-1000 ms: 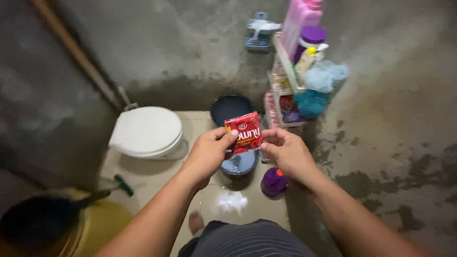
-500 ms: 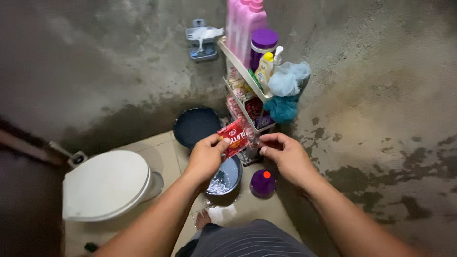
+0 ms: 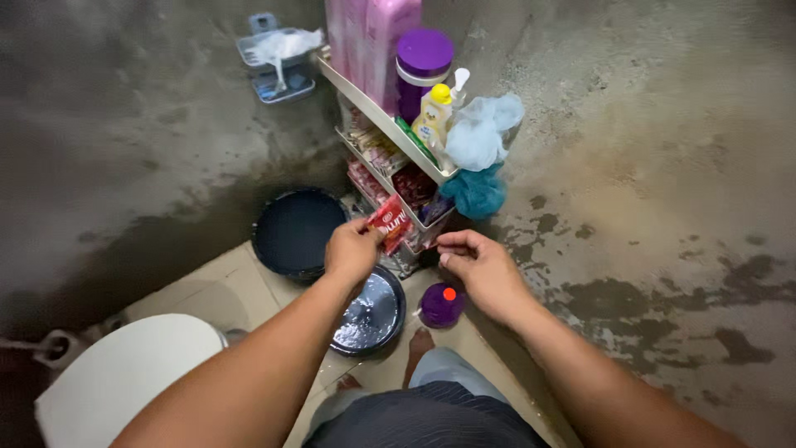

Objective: The person unpacks various snack packets from a large plastic bag placed on a bucket. They remove several small packets, place some on a wall-mounted shelf, and use scissors to cut open a larger pink snack bag before returning the scissors to the bucket.

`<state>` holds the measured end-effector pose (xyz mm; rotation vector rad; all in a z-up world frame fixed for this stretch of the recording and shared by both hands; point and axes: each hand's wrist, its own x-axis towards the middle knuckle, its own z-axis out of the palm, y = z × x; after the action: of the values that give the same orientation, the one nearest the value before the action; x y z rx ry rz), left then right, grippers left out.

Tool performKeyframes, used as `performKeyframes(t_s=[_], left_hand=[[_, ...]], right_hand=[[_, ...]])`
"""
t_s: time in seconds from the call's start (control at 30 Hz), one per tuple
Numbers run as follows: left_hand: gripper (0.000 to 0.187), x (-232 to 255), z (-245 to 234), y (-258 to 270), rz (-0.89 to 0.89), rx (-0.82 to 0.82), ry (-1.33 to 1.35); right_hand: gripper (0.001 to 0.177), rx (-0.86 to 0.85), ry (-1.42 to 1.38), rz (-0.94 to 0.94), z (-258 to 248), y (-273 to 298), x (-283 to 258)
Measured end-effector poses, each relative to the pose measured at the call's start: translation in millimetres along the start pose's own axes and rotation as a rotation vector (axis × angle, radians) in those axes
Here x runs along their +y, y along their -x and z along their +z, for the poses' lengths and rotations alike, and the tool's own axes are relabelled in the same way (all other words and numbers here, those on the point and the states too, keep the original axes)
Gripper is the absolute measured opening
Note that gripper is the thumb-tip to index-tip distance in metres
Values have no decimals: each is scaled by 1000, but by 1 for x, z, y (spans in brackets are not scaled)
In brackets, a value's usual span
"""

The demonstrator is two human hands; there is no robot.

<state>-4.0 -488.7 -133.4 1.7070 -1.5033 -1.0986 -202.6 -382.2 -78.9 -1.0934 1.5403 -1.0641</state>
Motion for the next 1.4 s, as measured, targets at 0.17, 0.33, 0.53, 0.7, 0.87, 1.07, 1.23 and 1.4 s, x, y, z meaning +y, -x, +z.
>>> performKeyframes(t_s=[0.17, 0.33, 0.53, 0.7, 0.87, 1.07, 1.23, 1.4], left_hand=[[31, -33, 49, -84, 125, 43, -137], [28, -59, 103, -148, 223, 58, -124], [25, -54, 126, -185, 237, 24, -225], [28, -58, 148, -202, 335, -4, -252], [28, -66, 183, -223, 359, -95, -306], [30, -64, 199, -232, 207, -155, -442], [33, -57, 180, -205, 375, -35, -253], [35, -54, 171, -200, 235, -130, -247]], right_hand=[[28, -16, 34, 9, -2, -50, 32], [28, -37, -26, 14, 0, -99, 69], [27, -10, -71, 41, -1, -114, 85], [28, -11, -36, 83, -7, -114, 82], [26, 42, 65, 168, -11, -108, 80], [24, -5, 54, 117, -14, -108, 84], [27, -37, 48, 138, -13, -108, 71], [29, -39, 101, 173, -7, -101, 58]])
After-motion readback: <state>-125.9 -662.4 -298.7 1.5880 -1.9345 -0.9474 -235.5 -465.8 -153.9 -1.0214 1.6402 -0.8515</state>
